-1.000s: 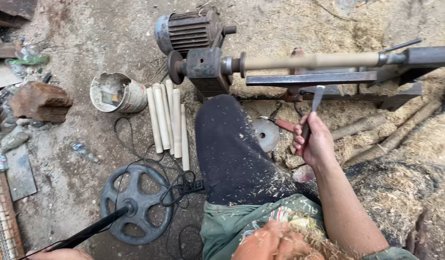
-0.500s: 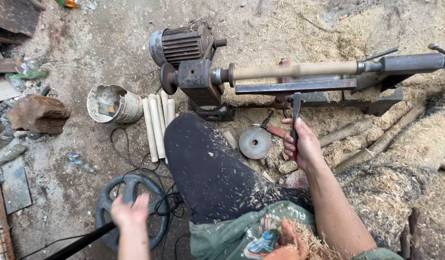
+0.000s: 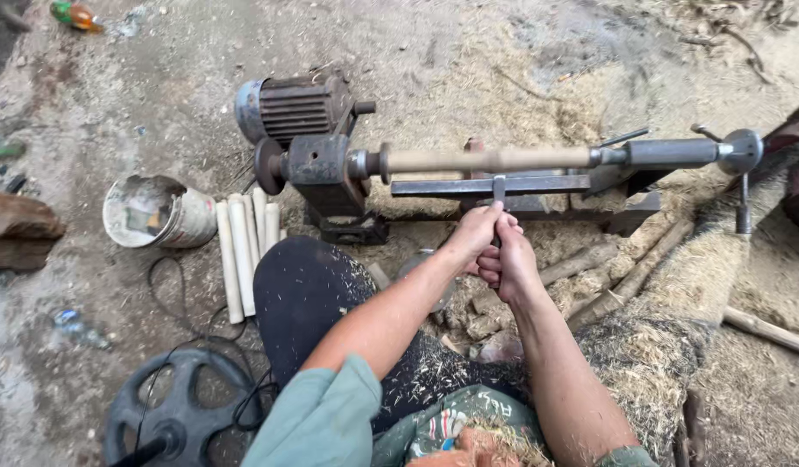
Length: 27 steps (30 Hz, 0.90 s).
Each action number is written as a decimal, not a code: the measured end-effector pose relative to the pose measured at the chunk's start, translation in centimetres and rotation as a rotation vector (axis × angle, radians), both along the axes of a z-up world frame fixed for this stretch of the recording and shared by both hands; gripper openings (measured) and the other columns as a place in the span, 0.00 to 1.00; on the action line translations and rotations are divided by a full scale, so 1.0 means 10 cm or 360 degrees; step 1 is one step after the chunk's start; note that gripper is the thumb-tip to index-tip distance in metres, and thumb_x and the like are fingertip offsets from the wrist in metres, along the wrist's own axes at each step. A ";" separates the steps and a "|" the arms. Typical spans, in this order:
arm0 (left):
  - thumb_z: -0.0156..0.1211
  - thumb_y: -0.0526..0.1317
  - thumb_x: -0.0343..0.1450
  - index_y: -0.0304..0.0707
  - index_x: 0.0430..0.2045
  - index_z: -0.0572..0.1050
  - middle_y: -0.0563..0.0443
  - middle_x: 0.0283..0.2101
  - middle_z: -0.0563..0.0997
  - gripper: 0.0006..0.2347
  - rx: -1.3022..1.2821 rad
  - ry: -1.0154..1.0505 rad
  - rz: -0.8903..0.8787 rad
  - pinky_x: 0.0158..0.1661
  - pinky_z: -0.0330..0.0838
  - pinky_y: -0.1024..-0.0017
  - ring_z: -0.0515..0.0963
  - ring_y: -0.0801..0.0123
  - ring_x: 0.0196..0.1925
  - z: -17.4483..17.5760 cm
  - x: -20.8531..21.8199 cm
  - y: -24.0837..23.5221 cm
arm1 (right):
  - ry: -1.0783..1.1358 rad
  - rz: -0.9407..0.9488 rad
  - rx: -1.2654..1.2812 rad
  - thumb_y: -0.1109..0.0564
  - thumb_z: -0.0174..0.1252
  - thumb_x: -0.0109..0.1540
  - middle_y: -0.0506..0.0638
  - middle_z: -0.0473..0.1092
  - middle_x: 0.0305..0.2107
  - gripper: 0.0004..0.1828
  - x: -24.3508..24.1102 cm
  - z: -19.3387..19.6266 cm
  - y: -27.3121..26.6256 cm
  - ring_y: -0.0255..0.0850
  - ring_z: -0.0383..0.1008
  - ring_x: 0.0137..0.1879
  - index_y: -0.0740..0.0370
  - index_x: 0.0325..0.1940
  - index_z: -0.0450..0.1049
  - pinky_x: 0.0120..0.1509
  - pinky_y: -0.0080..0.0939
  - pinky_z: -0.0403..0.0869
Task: The person operates a wood lathe to shape cylindrical wooden dowels. They mount a dowel, use a chisel to smooth the surface while it spins, and then remove the finished piece. The person repeats this process with another dowel.
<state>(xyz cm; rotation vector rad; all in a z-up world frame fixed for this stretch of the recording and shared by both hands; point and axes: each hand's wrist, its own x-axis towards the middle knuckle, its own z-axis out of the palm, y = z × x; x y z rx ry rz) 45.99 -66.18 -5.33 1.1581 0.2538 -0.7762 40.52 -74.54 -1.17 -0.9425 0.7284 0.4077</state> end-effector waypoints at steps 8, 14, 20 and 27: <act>0.37 0.51 0.81 0.35 0.30 0.71 0.50 0.22 0.69 0.20 0.0254 -0.0200 0.0121 0.20 0.62 0.66 0.64 0.68 0.19 -0.25 0.00 -0.08 | -0.0078 0.0071 -0.0131 0.40 0.37 0.73 0.39 0.53 0.14 0.17 0.06 0.01 0.02 0.29 0.46 0.13 0.52 0.44 0.63 0.14 0.33 0.47; 0.37 0.49 0.80 0.34 0.29 0.72 0.51 0.24 0.73 0.19 0.0353 -0.0310 0.0103 0.27 0.71 0.64 0.71 0.70 0.23 -0.13 0.02 -0.03 | -0.0085 0.0030 -0.0121 0.42 0.36 0.73 0.39 0.54 0.14 0.16 0.09 -0.02 0.07 0.28 0.46 0.13 0.52 0.46 0.64 0.14 0.32 0.47; 0.37 0.49 0.81 0.34 0.28 0.71 0.50 0.24 0.72 0.19 0.0316 -0.0271 0.0107 0.27 0.69 0.63 0.69 0.69 0.23 -0.19 0.04 0.00 | -0.0062 -0.0002 -0.0140 0.42 0.37 0.73 0.39 0.54 0.14 0.16 0.10 -0.09 0.13 0.28 0.46 0.13 0.51 0.46 0.65 0.14 0.32 0.48; 0.37 0.49 0.80 0.35 0.28 0.71 0.50 0.23 0.72 0.19 0.0378 -0.0219 0.0088 0.25 0.69 0.65 0.69 0.69 0.21 -0.11 0.06 0.03 | -0.0165 0.0022 -0.0107 0.40 0.36 0.74 0.39 0.54 0.14 0.19 0.10 -0.04 0.16 0.28 0.46 0.13 0.53 0.44 0.65 0.13 0.31 0.47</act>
